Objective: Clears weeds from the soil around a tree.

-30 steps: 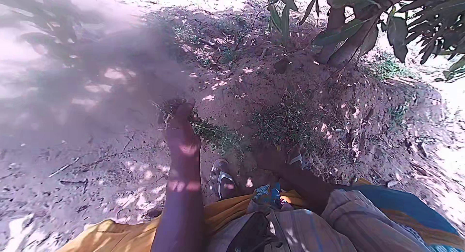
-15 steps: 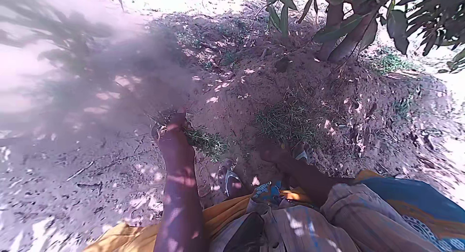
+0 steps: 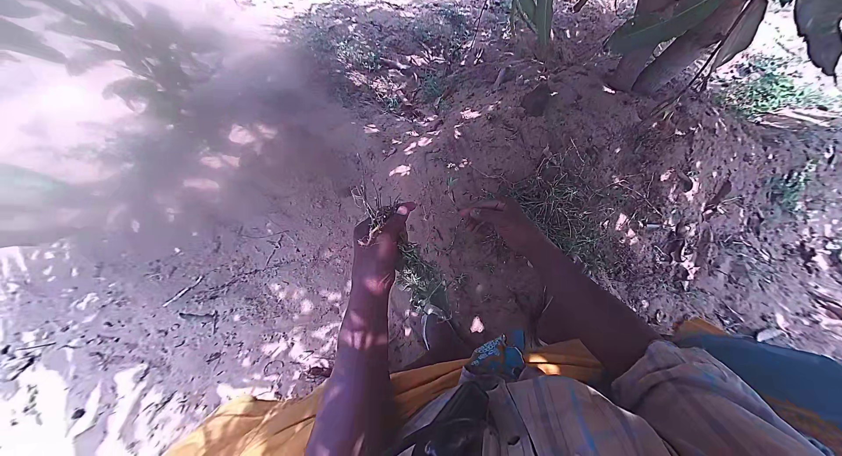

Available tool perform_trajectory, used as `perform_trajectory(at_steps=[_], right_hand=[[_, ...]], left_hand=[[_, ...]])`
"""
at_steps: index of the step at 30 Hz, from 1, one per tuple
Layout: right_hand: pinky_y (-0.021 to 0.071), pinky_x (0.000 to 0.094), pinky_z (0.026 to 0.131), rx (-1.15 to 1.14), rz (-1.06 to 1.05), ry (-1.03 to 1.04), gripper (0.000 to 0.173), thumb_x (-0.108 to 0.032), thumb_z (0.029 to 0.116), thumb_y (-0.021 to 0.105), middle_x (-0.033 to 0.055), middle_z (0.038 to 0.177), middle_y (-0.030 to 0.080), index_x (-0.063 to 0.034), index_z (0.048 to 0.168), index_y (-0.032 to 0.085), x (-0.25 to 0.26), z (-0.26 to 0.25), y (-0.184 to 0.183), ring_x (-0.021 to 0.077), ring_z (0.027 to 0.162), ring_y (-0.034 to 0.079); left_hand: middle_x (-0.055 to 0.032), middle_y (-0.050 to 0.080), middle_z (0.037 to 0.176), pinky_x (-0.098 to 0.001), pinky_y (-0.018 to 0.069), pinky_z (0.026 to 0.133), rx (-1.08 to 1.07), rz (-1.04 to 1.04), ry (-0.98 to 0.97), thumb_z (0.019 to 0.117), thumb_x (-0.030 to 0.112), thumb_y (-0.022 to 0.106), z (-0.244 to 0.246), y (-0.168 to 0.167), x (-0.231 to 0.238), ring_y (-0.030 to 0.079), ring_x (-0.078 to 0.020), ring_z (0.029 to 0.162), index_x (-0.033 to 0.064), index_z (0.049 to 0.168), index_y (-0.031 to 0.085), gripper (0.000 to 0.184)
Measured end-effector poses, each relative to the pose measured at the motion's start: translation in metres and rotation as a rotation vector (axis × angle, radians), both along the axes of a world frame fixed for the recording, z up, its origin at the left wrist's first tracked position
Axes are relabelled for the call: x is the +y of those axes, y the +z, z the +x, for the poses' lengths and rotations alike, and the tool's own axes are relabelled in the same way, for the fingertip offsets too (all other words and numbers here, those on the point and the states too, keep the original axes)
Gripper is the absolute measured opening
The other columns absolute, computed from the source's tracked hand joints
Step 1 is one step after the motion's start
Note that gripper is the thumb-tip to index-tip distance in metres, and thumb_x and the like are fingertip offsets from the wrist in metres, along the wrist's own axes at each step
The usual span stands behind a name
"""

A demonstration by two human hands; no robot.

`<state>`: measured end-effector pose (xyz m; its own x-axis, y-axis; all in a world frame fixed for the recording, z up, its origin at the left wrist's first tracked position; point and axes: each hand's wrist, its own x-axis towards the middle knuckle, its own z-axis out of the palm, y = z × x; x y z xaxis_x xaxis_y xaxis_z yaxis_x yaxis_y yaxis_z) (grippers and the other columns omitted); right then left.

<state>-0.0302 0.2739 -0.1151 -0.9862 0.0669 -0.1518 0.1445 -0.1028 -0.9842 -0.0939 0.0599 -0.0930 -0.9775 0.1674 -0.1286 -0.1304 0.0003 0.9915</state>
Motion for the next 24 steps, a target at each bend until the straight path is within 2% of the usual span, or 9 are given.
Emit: perform_trajectory(at_steps=[7,11,13,14,16,18,21,23,24], right_hand=[[0.0585,0.022,0.068,0.011,-0.107,-0.009,0.029,-0.008,0.1072,0.042,0.004,0.101,0.073,-0.0006,0.111,0.07,0.003,0.008,0.001,0.0058,0.071,0.067],[0.0583,0.0215,0.068,0.022,-0.16,-0.039,0.03,-0.009,0.1078,0.041,0.0035,0.102,0.073,-0.0022,0.11,0.07,0.003,0.011,0.005,0.0049,0.069,0.066],[0.0591,0.0222,0.069,0.042,-0.173,-0.026,0.03,-0.008,0.1073,0.04,0.0039,0.105,0.073,-0.0028,0.11,0.07,0.004,0.011,0.004,0.0056,0.071,0.067],[0.0592,0.0223,0.069,0.049,-0.175,-0.016,0.03,-0.008,0.1072,0.04,0.0038,0.106,0.073,-0.0032,0.109,0.07,0.005,0.012,0.003,0.0057,0.071,0.068],[0.0588,0.0218,0.068,0.051,-0.174,-0.009,0.03,-0.007,0.1073,0.04,0.0037,0.106,0.073,-0.003,0.109,0.07,0.004,0.012,0.003,0.0054,0.071,0.067],[0.0589,0.0217,0.068,0.053,-0.19,-0.012,0.03,-0.005,0.107,0.04,0.0033,0.106,0.073,-0.0024,0.107,0.07,0.002,0.012,0.003,0.005,0.071,0.067],[0.0588,0.0224,0.068,0.04,-0.242,-0.001,0.03,-0.004,0.1065,0.04,0.0038,0.106,0.072,-0.0016,0.106,0.07,-0.002,0.011,0.007,0.0057,0.071,0.067],[0.0592,0.023,0.067,0.012,-0.278,0.004,0.028,-0.003,0.1071,0.041,0.0037,0.105,0.072,-0.0013,0.109,0.069,-0.006,0.01,0.01,0.0064,0.07,0.067],[0.0592,0.0228,0.066,0.004,-0.29,0.006,0.028,-0.003,0.1072,0.041,0.0038,0.104,0.072,-0.0009,0.111,0.069,-0.007,0.01,0.011,0.0065,0.069,0.067]], left_hand=[[0.0095,0.056,0.071,-0.0146,0.0394,0.051,0.092,-0.185,-0.202,0.1013,0.018,0.059,0.016,0.0,0.005,0.046,0.0016,0.054,0.0138,0.107,0.07,0.013],[0.0096,0.051,0.061,-0.0157,0.039,0.048,-0.001,-0.262,-0.193,0.102,0.02,0.061,0.019,0.004,0.019,0.044,0.0011,0.05,0.0135,0.086,0.064,0.017],[0.0067,0.054,0.068,-0.0184,0.0426,0.056,0.056,-0.341,-0.147,0.0991,0.017,0.066,0.022,0.004,0.026,0.048,0.0009,0.057,0.0088,0.093,0.065,0.011],[0.0021,0.06,0.078,-0.0224,0.0466,0.065,0.105,-0.358,-0.128,0.0964,0.014,0.069,0.023,0.004,0.028,0.053,-0.0013,0.066,0.0039,0.103,0.067,0.012],[-0.0015,0.061,0.083,-0.0257,0.0479,0.066,0.183,-0.397,-0.115,0.0914,0.009,0.074,0.023,0.004,0.032,0.054,-0.0044,0.068,0.0032,0.118,0.063,0.029],[-0.0031,0.057,0.08,-0.0291,0.0464,0.062,0.249,-0.486,-0.155,0.091,0.007,0.075,0.023,0.007,0.033,0.051,-0.0084,0.064,0.0047,0.122,0.06,0.034],[-0.0138,0.067,0.091,-0.0431,0.0504,0.07,0.253,-0.603,-0.215,0.0935,0.009,0.074,0.023,0.01,0.035,0.061,-0.0214,0.073,0.0039,0.123,0.065,0.031],[-0.0143,0.07,0.095,-0.0436,0.052,0.078,0.22,-0.591,-0.219,0.0966,0.015,0.071,0.023,0.01,0.034,0.065,-0.0209,0.081,0.0008,0.117,0.067,0.025],[-0.0107,0.069,0.091,-0.0386,0.0515,0.076,0.193,-0.551,-0.206,0.0971,0.016,0.071,0.023,0.009,0.034,0.063,-0.0159,0.078,0.0003,0.114,0.068,0.023]])
